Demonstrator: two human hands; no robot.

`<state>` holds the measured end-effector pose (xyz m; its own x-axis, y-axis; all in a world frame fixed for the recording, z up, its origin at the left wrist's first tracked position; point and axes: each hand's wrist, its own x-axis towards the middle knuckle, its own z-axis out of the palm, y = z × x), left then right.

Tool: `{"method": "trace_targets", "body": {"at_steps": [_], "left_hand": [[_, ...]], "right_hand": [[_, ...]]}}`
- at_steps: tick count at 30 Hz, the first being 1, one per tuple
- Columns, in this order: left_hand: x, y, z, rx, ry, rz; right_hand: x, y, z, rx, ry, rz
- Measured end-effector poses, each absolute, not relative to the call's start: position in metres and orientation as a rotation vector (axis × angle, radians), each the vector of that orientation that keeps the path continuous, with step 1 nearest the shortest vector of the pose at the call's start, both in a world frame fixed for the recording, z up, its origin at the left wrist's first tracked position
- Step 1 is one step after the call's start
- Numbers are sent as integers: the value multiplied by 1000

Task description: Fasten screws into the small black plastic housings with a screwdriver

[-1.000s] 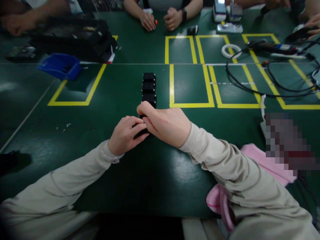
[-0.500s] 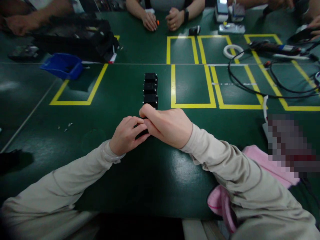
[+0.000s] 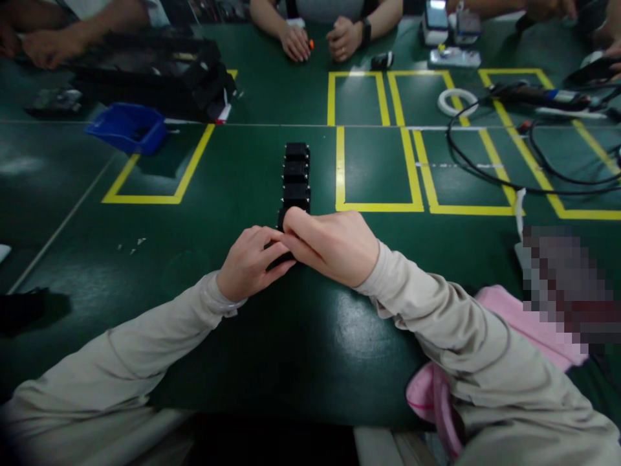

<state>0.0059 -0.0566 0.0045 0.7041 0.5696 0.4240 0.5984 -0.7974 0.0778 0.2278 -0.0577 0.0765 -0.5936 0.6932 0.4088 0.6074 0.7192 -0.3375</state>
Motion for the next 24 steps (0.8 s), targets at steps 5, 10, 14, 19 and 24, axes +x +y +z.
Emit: {"method": "trace_targets", "body": {"at_steps": [5, 10, 14, 19, 24], "left_hand": [[6, -57, 5, -2850, -972, -687], [6, -57, 6, -2859, -984, -675], [6, -56, 4, -2857, -989, -673], [5, -57, 5, -2849, -980, -684], [5, -57, 6, -2848, -983, -674]], "right_hand": [[229, -57, 77, -1037, -2396, 240], [228, -58, 77, -1021, -2387, 172], [229, -58, 76, -978, -2383, 153], [229, -57, 76, -973, -2421, 161], [228, -58, 75, -1018, -2382, 155]]}}
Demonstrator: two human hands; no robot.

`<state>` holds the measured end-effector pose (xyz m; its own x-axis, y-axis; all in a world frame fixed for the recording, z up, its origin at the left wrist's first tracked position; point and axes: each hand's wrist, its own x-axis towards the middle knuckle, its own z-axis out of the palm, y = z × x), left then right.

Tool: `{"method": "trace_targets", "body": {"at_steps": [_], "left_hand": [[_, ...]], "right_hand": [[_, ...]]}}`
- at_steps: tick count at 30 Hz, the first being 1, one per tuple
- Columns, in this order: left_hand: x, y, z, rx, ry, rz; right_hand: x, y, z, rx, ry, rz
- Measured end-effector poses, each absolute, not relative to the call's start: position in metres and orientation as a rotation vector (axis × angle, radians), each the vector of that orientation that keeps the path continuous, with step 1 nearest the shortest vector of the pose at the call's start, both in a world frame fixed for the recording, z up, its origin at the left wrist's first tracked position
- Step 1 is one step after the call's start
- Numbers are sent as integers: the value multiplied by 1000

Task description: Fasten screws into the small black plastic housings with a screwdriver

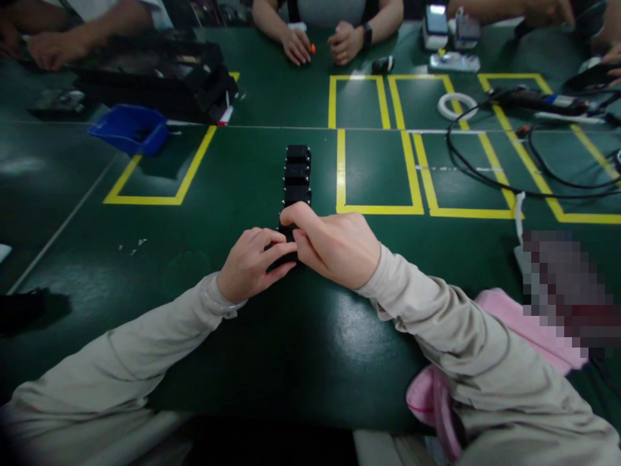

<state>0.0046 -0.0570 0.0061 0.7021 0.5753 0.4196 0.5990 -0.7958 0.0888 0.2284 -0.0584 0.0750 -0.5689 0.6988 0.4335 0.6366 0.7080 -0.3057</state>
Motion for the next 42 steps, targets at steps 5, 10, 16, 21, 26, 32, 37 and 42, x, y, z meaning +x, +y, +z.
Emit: {"method": "trace_targets", "body": {"at_steps": [5, 10, 16, 21, 26, 32, 37, 42], "left_hand": [[5, -56, 5, -2860, -997, -666], [5, -57, 6, -2865, -1000, -663], [5, -57, 6, -2869, -994, -655], [5, -57, 6, -2856, -990, -678], [5, -56, 6, -2864, -991, -669], [5, -56, 6, -2838, -988, -668], [5, -56, 7, -2854, -992, -661], [5, -56, 6, -2852, -992, -672]], "right_hand": [[228, -58, 74, -983, -2382, 167], [229, -58, 77, -1033, -2398, 187], [228, -59, 76, -1003, -2369, 171], [228, -58, 76, -1005, -2405, 185], [227, -58, 75, -1030, -2384, 182], [226, -58, 75, -1029, -2403, 175], [227, -58, 74, -1061, -2391, 187], [227, -59, 74, -1027, -2398, 182]]}}
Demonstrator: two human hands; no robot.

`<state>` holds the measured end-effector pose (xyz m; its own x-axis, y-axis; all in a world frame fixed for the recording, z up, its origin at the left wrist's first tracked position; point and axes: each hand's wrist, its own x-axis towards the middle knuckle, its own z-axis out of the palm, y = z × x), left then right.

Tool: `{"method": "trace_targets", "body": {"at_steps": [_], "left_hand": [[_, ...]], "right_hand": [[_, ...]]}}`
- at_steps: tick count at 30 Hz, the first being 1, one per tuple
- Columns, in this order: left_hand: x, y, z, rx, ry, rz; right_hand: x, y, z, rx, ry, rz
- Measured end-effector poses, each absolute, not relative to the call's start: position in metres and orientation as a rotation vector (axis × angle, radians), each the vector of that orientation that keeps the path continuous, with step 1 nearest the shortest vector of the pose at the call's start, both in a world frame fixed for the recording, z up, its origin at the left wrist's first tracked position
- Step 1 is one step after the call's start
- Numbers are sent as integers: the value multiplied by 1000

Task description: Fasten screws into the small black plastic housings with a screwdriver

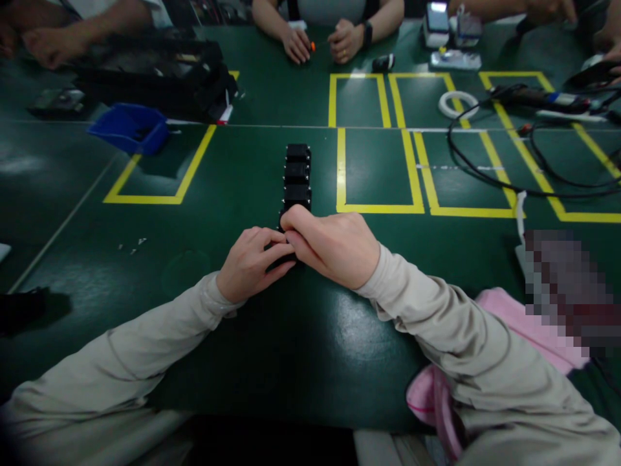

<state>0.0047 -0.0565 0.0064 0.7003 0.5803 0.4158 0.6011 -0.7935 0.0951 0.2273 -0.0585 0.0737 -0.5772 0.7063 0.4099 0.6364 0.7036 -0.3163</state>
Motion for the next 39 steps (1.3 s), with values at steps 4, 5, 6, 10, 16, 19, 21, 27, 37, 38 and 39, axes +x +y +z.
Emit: {"method": "trace_targets", "body": {"at_steps": [4, 5, 6, 10, 16, 19, 21, 27, 37, 38, 39], "left_hand": [[5, -57, 6, -2845, -986, -672], [5, -57, 5, -2845, -988, -667], [5, -57, 5, -2845, -993, -659], [5, -56, 5, -2849, -1000, -649], [4, -56, 5, -2846, -987, -683], [5, -57, 6, -2846, -988, -684], [5, -57, 6, -2845, -991, -687], [4, -57, 6, -2877, -1007, -721], [2, -57, 4, -2925, -1003, -686], [2, -57, 4, -2927, -1005, -680], [2, -57, 4, -2929, -1008, -672]], "right_hand": [[227, -58, 74, -1048, -2399, 171], [227, -58, 74, -1057, -2398, 174], [226, -59, 74, -1065, -2398, 179], [226, -59, 75, -1075, -2405, 182], [226, -58, 76, -1074, -2413, 193], [226, -58, 76, -1082, -2406, 211], [226, -59, 77, -1097, -2406, 212], [226, -59, 78, -1089, -2424, 224], [227, -58, 76, -1043, -2422, 202], [227, -58, 76, -1044, -2423, 196], [227, -58, 76, -1043, -2424, 191]]}}
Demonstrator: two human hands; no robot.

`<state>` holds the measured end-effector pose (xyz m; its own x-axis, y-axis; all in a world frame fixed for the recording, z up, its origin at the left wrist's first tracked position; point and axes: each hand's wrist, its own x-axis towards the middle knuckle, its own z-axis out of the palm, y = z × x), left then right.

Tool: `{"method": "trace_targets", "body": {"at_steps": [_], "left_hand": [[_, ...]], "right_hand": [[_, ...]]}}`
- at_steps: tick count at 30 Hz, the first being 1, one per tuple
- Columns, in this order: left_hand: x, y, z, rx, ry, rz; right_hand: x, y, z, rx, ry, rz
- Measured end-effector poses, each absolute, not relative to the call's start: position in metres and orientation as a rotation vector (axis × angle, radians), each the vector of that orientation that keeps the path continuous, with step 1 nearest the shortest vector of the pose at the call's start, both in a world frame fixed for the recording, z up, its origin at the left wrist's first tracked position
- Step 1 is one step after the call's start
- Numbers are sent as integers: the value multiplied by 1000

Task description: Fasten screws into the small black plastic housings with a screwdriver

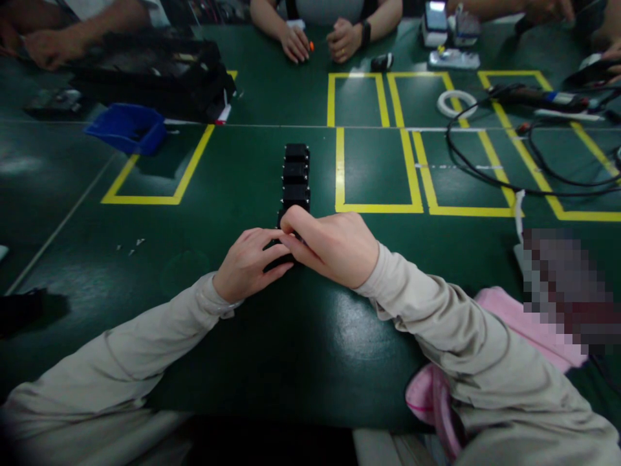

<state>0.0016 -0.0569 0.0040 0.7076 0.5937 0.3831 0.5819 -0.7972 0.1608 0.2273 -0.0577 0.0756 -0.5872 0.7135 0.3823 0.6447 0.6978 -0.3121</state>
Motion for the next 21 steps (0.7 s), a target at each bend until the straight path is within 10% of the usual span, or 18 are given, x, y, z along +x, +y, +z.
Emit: {"method": "trace_targets", "body": {"at_steps": [21], "left_hand": [[-6, -59, 3, 2872, 1034, 493]], "right_hand": [[229, -57, 77, -1032, -2429, 210]]}}
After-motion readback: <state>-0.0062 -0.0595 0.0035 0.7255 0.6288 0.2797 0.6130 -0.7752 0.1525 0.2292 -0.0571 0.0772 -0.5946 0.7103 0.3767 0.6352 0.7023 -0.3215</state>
